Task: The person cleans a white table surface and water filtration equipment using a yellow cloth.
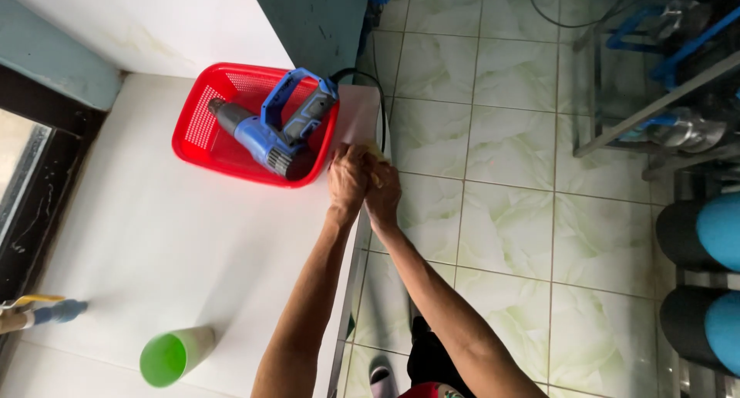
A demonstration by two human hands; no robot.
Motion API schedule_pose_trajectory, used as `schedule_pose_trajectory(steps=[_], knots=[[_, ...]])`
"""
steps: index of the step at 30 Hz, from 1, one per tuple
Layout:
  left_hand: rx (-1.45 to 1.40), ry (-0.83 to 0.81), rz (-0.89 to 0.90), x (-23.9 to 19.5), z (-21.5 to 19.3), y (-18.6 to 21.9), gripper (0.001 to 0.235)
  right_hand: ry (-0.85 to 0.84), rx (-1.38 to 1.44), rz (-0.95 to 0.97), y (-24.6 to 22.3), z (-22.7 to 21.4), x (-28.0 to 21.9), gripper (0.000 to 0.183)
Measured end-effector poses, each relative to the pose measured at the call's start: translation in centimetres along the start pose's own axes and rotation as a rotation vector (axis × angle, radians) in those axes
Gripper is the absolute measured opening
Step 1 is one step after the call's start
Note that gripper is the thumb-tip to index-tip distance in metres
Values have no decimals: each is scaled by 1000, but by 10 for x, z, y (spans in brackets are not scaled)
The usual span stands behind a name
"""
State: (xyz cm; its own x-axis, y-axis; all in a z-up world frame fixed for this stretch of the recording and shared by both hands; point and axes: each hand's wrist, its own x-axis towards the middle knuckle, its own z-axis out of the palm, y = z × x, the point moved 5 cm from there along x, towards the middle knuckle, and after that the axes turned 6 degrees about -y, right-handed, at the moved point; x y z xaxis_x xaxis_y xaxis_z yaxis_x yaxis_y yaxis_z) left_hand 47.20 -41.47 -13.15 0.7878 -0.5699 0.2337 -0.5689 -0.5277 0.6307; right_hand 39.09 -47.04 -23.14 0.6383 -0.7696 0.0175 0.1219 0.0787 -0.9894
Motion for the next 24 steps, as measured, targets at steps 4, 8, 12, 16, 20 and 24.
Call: schedule_pose_trajectory(steps=[4,8,12,16,20,24], knots=[[-4,47,5,53,34,-17,11,-3,-49,-24,8,0,58,36],[-97,95,72,76,32,-3,21,-21,-29,-37,-5,-3,81,41],[-88,107,79,76,50,-30,19,-71,-154,-81,-1,1,76,41],[-112,28,164,58,29,0,19,-100,-300,-124,3,-4,52,44],[211,-178,240,10,47,-1,21,-112,-233,-75,42,-8,-2,53],[511,-288,372,-71,95,-27,28,-127,-385,-99,118,-25,-83,61]])
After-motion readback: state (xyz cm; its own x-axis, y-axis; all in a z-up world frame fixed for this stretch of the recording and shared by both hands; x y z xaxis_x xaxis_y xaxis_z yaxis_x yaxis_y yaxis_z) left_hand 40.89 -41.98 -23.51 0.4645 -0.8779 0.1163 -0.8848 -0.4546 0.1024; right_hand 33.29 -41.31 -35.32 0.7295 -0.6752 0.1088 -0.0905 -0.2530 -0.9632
